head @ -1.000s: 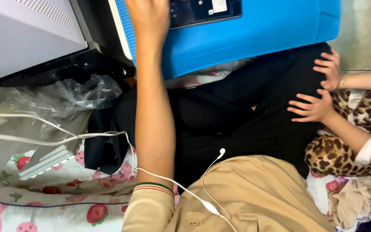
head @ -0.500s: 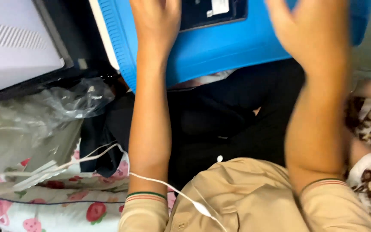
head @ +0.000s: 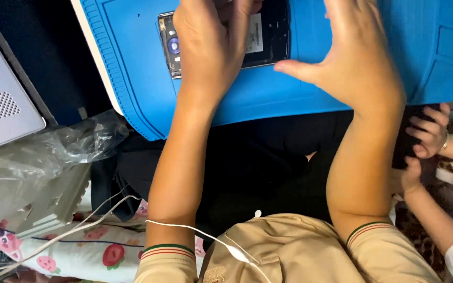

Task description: Disassembling a mobile phone by removing screws and prying off the back cover on a repair mat.

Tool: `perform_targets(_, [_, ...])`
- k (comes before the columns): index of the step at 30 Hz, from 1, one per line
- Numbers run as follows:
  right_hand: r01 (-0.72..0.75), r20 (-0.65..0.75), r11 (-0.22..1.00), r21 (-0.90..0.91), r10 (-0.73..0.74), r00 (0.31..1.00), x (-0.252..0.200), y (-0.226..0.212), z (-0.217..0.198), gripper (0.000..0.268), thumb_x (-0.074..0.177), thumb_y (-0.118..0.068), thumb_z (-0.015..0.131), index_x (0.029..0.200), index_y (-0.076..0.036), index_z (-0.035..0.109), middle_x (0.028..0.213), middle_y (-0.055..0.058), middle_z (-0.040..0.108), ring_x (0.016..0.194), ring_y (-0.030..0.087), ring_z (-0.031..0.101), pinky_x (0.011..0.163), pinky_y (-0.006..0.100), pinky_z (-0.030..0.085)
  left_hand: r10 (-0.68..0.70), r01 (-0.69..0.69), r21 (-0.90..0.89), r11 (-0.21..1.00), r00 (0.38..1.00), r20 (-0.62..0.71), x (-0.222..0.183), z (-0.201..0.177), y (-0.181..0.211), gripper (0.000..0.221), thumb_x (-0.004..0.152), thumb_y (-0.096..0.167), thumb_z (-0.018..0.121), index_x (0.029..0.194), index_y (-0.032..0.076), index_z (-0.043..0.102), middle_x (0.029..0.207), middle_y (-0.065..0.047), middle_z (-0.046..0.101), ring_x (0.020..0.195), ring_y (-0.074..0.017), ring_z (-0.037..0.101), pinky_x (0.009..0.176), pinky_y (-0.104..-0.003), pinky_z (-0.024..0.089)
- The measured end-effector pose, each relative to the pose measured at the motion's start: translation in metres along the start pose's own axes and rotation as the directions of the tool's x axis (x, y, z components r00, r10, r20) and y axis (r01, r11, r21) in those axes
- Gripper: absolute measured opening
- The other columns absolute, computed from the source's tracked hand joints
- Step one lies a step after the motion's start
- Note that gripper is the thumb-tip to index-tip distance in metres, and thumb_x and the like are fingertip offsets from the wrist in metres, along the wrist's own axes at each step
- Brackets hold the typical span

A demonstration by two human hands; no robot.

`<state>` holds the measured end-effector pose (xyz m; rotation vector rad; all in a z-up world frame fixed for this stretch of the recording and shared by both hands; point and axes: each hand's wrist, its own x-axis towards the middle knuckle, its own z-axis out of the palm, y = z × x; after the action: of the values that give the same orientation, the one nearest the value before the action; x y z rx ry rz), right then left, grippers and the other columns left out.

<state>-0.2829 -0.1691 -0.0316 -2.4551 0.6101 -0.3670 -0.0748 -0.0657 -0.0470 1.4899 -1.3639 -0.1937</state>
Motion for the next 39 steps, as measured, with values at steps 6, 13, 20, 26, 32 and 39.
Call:
perform_targets(6, [-0.032, -0.010, 0.999, 0.010, 0.033, 0.999, 0.001, 0.000, 0.000, 0.086, 0.089, -0.032, 0.107, 0.140, 0.008, 0.052, 0.132, 0.026, 0.062, 0.120, 0.047, 0.056, 0.101, 0.055, 0.044, -0.044, 0.045, -0.015, 0.999, 0.997, 0.066, -0.001, 0.001, 0.005, 0.029, 0.118, 0.006, 0.060, 0.133, 0.012, 0.036, 0.111, -0.013, 0.077, 0.103, -0.0266, 0.086, 0.092, -0.033, 0.075])
perform_targets(13, [-0.013, -0.008, 1.000, -0.008, 0.013, 1.000, 0.001, 0.000, 0.001, 0.091, 0.091, -0.033, 0.105, 0.151, 0.010, 0.052, 0.141, 0.028, 0.062, 0.126, 0.050, 0.055, 0.105, 0.057, 0.043, -0.085, 0.080, 0.046, 0.996, 0.986, 0.140, -0.005, -0.003, 0.000, 0.028, 0.122, 0.007, 0.062, 0.140, 0.017, 0.042, 0.093, -0.008, 0.061, 0.080, -0.0229, 0.062, 0.077, -0.035, 0.051])
perform_targets(20, [0.042, -0.050, 0.997, 0.069, -0.039, 0.998, 0.009, -0.004, 0.000, 0.097, 0.084, -0.027, 0.102, 0.154, 0.011, 0.047, 0.151, 0.034, 0.056, 0.140, 0.058, 0.047, 0.123, 0.062, 0.028, 0.069, -0.094, 0.113, 0.989, 0.975, 0.210, 0.024, -0.007, 0.026, 0.021, 0.119, 0.006, 0.062, 0.136, 0.011, 0.052, 0.128, -0.012, 0.069, 0.119, -0.0355, 0.071, 0.110, -0.045, 0.056])
perform_targets(26, [0.051, -0.099, 0.998, 0.037, -0.047, 0.994, 0.016, -0.011, 0.001, 0.088, 0.077, -0.034, 0.095, 0.148, -0.004, 0.054, 0.144, 0.016, 0.062, 0.134, 0.043, 0.050, 0.117, 0.052, 0.035, 0.137, -0.146, 0.027, 0.989, 0.969, 0.207, 0.028, -0.012, 0.030, 0.038, 0.125, 0.010, 0.050, 0.162, 0.013, 0.040, 0.143, -0.013, 0.068, 0.126, -0.0326, 0.069, 0.117, -0.042, 0.058])
perform_targets(32, [0.168, -0.217, 0.983, 0.067, -0.150, 0.965, 0.023, -0.009, 0.002, 0.091, 0.064, -0.026, 0.100, 0.142, -0.002, 0.059, 0.126, 0.012, 0.069, 0.119, 0.032, 0.067, 0.114, 0.050, 0.040, 0.258, -0.247, 0.266, 0.932, 0.966, -0.009, 0.024, 0.003, 0.020, 0.044, 0.104, 0.010, 0.074, 0.147, 0.013, 0.062, 0.089, -0.004, 0.063, 0.087, -0.0234, 0.066, 0.086, -0.038, 0.061])
perform_targets(39, [0.192, -0.234, 0.981, 0.009, -0.184, 0.955, 0.022, -0.009, 0.005, 0.087, 0.064, -0.031, 0.100, 0.136, -0.001, 0.061, 0.122, 0.014, 0.069, 0.113, 0.032, 0.068, 0.110, 0.050, 0.043, 0.169, -0.169, 0.066, 0.983, 0.986, 0.010, 0.022, -0.005, 0.039, 0.053, 0.104, -0.001, 0.069, 0.154, 0.016, 0.058, 0.106, 0.000, 0.074, 0.109, -0.0211, 0.072, 0.104, -0.037, 0.060])
